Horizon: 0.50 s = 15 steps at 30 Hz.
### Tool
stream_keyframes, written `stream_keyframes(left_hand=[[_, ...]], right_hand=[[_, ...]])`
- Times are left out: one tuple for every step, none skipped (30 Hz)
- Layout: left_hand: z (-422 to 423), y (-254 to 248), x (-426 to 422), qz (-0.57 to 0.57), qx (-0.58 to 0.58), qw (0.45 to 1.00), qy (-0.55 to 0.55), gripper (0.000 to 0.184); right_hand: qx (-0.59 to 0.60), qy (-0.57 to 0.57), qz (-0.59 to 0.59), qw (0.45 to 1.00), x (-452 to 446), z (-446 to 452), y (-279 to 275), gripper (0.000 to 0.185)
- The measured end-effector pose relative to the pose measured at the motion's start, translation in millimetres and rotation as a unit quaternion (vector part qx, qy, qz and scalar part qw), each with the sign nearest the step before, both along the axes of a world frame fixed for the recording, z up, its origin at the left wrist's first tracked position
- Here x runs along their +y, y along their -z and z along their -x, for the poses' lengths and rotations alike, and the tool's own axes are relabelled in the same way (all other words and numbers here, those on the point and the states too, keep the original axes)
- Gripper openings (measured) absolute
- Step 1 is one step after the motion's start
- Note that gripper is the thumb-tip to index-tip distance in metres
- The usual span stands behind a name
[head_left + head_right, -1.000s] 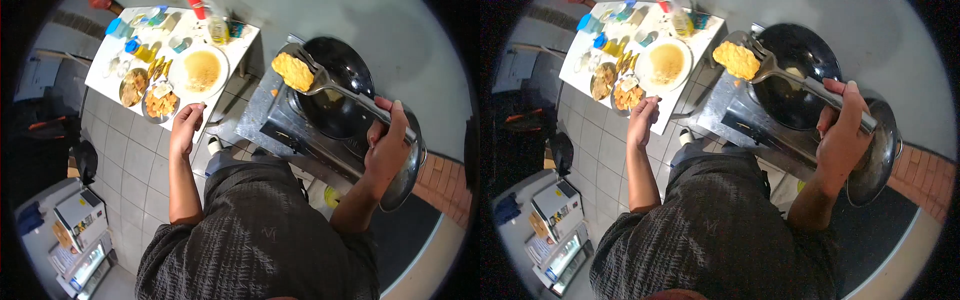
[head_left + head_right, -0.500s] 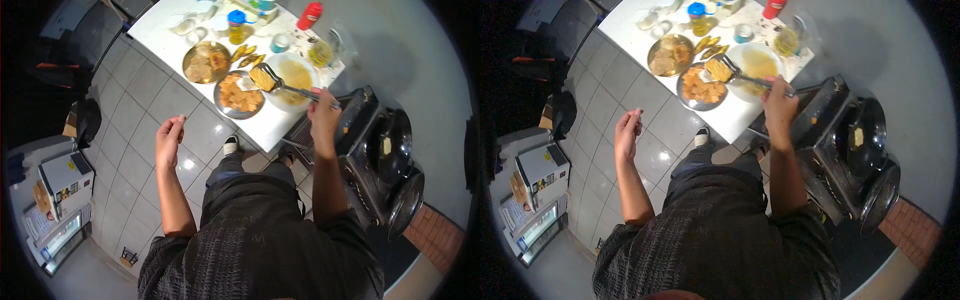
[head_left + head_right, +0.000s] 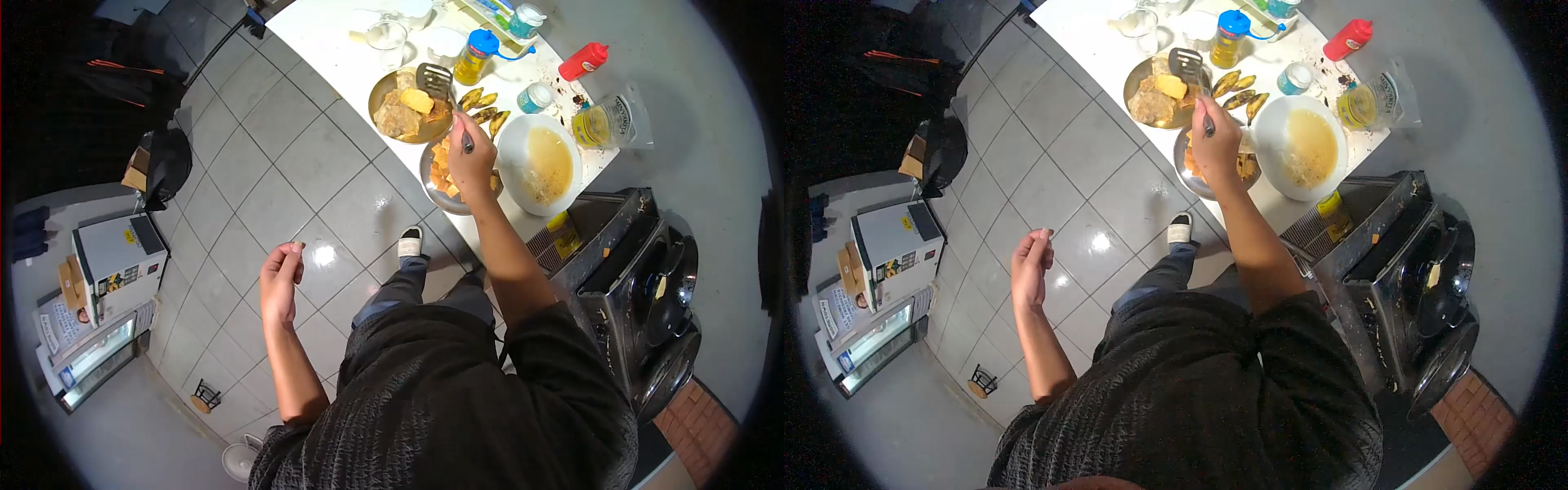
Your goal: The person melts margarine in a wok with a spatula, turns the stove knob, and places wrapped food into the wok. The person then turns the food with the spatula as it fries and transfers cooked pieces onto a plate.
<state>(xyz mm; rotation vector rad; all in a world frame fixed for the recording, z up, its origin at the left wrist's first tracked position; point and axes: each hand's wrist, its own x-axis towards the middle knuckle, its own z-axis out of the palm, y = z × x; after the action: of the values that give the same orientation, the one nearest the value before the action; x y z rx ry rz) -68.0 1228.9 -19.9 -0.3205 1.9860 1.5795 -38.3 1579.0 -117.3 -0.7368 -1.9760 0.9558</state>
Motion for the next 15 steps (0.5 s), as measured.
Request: stream_keyframes(left_hand=[[2,0,4,-0.007,0.003,1.000,0.008,0.025],[5,0,9,-0.015,0.007,1.000,0.018,0.025],[8,-2,17,-0.018,0.007,1.000,0.024,0.025],[11,-5,27,-0.022,0.013,0.999,0.036,0.024],[13,-9,37,-0.026,0.019,0.998,0.049,0.024],[14,-13,48,-0.029,0.020,0.998,0.057,0.024],[15,-17,60,-0.034,0.021,0.996,0.075,0.024],[16,-20,73,-0.039,0.022,0.995,0.094,0.023],[16,-22,85,-0.044,0.024,0.993,0.108,0.023],[15,-23,98,-0.053,0.028,0.990,0.129,0.023],[13,-24,113,-0.063,0.030,0.986,0.151,0.022],[10,-25,129,-0.068,0.030,0.983,0.169,0.022],[5,-27,145,-0.073,0.031,0.978,0.193,0.022],[-1,-29,162,-0.078,0.031,0.972,0.218,0.021],[-7,-30,179,-0.083,0.030,0.966,0.243,0.021]], right_hand=[[0.003,-0.016,-0.012,1.000,-1,-6,-10,0.018],[0.007,-0.029,-0.025,0.999,0,-13,-21,0.017],[-0.028,-0.043,-0.024,0.998,4,-23,-31,0.017],[-0.028,-0.036,-0.027,0.999,8,-32,-40,0.017],[-0.012,-0.032,-0.028,0.999,12,-41,-48,0.016],[0.004,-0.027,-0.029,0.999,16,-52,-55,0.016],[0.006,-0.015,-0.014,1.000,19,-66,-59,0.016],[0.008,-0.003,-0.018,1.000,22,-82,-67,0.016],[0.022,0.004,0.010,1.000,22,-100,-81,0.017],[0.036,0.013,0.037,0.999,22,-120,-97,0.018],[0.040,0.031,0.048,0.998,21,-139,-117,0.019],[0.042,0.049,0.043,0.997,22,-160,-127,0.019],[0.069,0.066,0.031,0.995,23,-182,-135,0.019],[0.096,0.085,0.018,0.992,25,-205,-143,0.019],[0.084,0.114,-0.012,0.990,28,-229,-152,0.021]])
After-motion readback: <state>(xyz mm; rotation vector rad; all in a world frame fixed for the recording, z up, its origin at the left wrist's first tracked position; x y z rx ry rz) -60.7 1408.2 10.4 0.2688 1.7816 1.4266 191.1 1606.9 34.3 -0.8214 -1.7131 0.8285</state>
